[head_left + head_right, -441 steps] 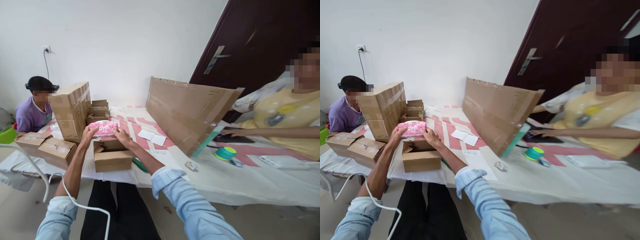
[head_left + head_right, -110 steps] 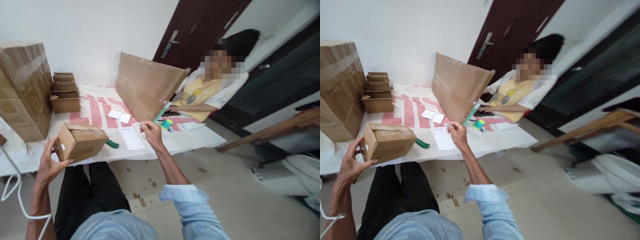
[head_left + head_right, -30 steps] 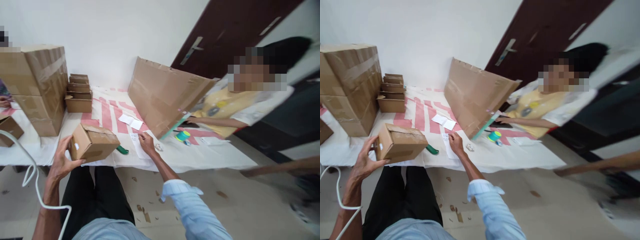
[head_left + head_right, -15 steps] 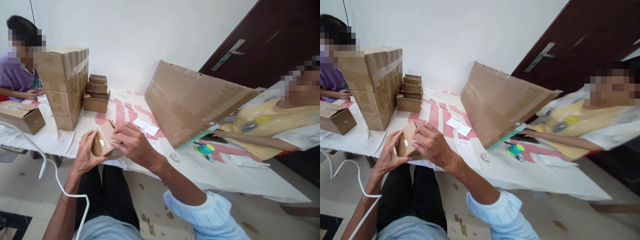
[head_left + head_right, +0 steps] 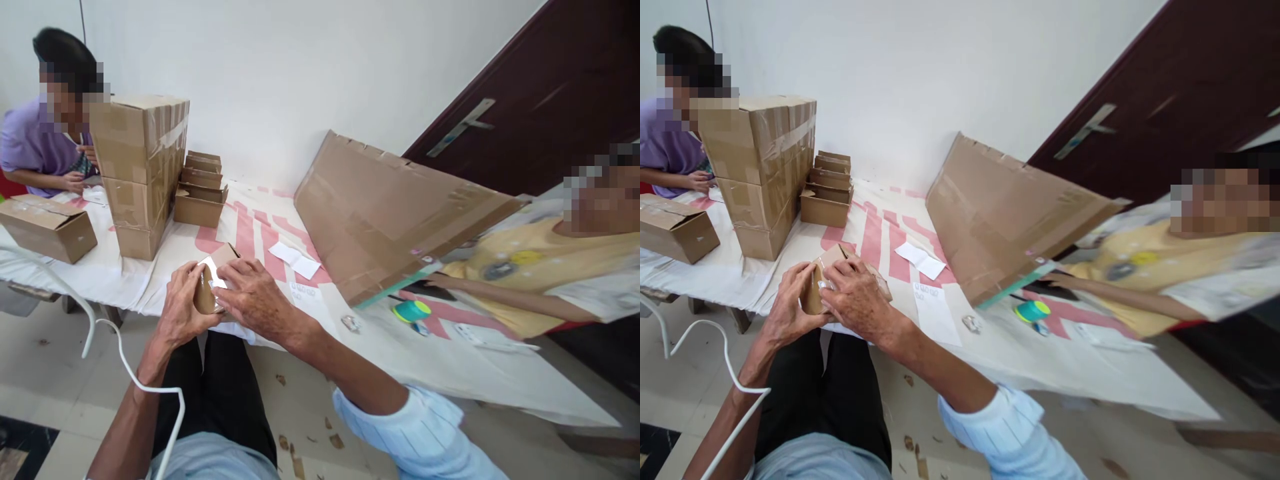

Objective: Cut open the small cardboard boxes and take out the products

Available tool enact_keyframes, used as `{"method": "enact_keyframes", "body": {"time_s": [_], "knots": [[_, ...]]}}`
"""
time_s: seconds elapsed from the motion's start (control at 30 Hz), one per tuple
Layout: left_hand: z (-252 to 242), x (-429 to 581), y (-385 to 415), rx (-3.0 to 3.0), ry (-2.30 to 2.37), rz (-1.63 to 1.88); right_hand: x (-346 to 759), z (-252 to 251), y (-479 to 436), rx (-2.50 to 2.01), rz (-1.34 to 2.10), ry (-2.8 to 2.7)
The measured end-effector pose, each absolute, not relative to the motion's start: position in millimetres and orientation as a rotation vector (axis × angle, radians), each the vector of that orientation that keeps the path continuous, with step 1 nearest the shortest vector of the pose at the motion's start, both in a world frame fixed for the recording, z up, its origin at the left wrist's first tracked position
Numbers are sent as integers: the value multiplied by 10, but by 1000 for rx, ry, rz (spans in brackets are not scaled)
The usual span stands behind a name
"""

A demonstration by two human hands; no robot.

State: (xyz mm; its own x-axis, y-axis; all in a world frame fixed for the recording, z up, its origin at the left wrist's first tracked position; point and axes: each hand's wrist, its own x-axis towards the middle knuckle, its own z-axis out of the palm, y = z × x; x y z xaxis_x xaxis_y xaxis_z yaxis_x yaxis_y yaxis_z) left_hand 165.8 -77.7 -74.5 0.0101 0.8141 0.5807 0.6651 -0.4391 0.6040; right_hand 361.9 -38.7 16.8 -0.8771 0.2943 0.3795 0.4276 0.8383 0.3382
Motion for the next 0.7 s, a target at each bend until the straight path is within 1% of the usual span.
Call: {"method": "enact_keyframes", "body": {"time_s": [0.33, 0.7], "knots": [[-748, 1636, -774, 2140, 1563, 1383, 3691, 64, -331, -495, -474, -2548], [-746, 1649, -801, 2131, 1568, 1394, 3642, -16, -348, -424, -476, -2541]]}}
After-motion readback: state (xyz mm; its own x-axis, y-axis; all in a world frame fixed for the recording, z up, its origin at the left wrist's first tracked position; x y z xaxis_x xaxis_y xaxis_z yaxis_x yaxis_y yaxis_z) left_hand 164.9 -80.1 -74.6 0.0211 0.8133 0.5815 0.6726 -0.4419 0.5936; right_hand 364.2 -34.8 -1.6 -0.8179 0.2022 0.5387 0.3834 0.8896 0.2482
